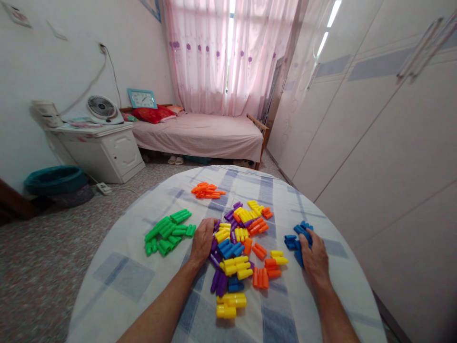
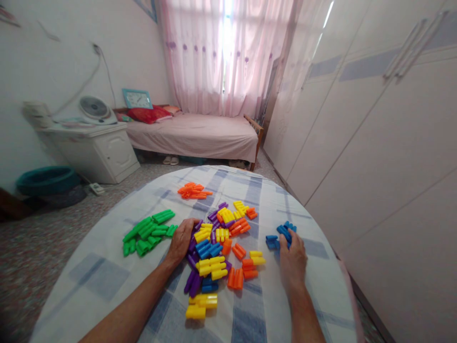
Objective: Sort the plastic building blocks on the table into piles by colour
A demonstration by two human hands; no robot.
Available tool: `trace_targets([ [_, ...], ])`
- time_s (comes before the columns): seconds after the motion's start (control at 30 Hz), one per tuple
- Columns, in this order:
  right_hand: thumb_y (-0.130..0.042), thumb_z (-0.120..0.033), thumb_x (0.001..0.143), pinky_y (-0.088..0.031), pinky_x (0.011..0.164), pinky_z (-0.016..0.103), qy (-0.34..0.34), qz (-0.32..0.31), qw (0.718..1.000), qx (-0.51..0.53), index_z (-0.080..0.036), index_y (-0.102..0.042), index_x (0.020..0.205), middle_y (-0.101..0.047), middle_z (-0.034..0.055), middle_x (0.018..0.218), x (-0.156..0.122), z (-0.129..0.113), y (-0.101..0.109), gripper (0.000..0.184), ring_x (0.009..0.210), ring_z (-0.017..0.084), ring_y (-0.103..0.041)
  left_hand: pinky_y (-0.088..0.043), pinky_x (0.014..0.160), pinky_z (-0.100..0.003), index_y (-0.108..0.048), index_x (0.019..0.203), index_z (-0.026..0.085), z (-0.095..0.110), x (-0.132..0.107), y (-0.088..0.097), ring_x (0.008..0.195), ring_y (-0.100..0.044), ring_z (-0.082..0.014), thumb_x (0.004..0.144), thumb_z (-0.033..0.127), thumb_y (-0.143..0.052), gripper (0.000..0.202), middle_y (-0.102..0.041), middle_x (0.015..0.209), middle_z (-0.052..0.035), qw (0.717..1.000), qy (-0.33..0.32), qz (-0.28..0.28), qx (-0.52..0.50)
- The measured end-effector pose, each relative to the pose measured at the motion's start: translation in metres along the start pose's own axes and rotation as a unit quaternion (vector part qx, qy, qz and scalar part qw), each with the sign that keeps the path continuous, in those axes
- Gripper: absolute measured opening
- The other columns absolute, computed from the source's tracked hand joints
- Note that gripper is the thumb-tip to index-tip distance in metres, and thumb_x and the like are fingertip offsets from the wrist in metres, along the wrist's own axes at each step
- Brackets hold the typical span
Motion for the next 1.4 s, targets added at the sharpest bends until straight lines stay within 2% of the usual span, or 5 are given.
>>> trace_targets([
  [0.17,-0.036,-0.050,0.085,-0.031,0.103,0.047,0.081,0.059,0.995,0.011,-0.012,-0.055,0.119,-0.053,0.0176,0.125,-0.005,-0.042,0.014,0.055,0.120,0.029,-0.044,-0.045,0.085,-0.033,-0.061,0.092,0.019,0.000,0.000,0.000,0.090,-0.057,-0.0183,0.094,0.040,-0.025,0.042,-0.062,0.091,-0.0046,1.000,-0.006,-0.003,0.003],
  [0.37,-0.032,-0.048,0.088,-0.030,0.107,0.041,0.157,-0.119,0.978,0.064,-0.017,-0.051,0.126,-0.050,0.0121,0.133,0.012,-0.110,-0.040,0.052,0.126,0.021,-0.042,-0.046,0.084,-0.033,-0.062,0.091,0.019,-0.003,0.001,0.000,0.090,-0.058,-0.0185,0.094,0.040,-0.026,0.041,-0.062,0.091,-0.0045,1.000,-0.002,0.004,-0.007],
  [0.73,-0.041,-0.048,0.085,-0.039,0.095,0.044,0.131,-0.203,0.970,0.034,-0.022,-0.065,0.103,-0.063,0.0103,0.112,0.018,-0.121,-0.117,0.040,0.109,0.025,-0.054,-0.046,0.081,-0.033,-0.061,0.086,0.020,0.000,0.004,0.000,0.087,-0.058,-0.0191,0.094,0.039,-0.025,0.042,-0.062,0.088,-0.0053,1.000,-0.006,0.016,-0.005],
  [1.03,-0.038,-0.046,0.086,-0.036,0.103,0.042,0.179,-0.240,0.949,0.097,-0.020,-0.059,0.116,-0.056,0.0095,0.128,-0.012,-0.127,-0.086,0.045,0.122,0.022,-0.048,-0.046,0.084,-0.032,-0.060,0.085,0.020,-0.001,0.006,0.001,0.089,-0.058,-0.0185,0.094,0.038,-0.027,0.038,-0.063,0.090,-0.0055,1.000,-0.006,0.020,-0.012],
  [1.4,-0.032,-0.043,0.090,-0.035,0.101,0.045,0.166,-0.038,0.979,0.109,-0.020,-0.060,0.106,-0.062,0.0094,0.115,-0.025,-0.090,-0.022,0.039,0.114,0.023,-0.051,-0.044,0.095,-0.037,-0.062,0.099,0.019,0.020,-0.003,0.007,0.105,-0.056,-0.0212,0.087,0.027,-0.043,0.023,-0.062,0.106,-0.0082,0.992,-0.097,0.057,0.058],
])
Point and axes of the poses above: each hand's wrist, its own x-axis towards the middle knuckle, its own y-axis out of the back of the hand, z = x × y, the point moved 6 cm from there along x, towards the middle knuckle
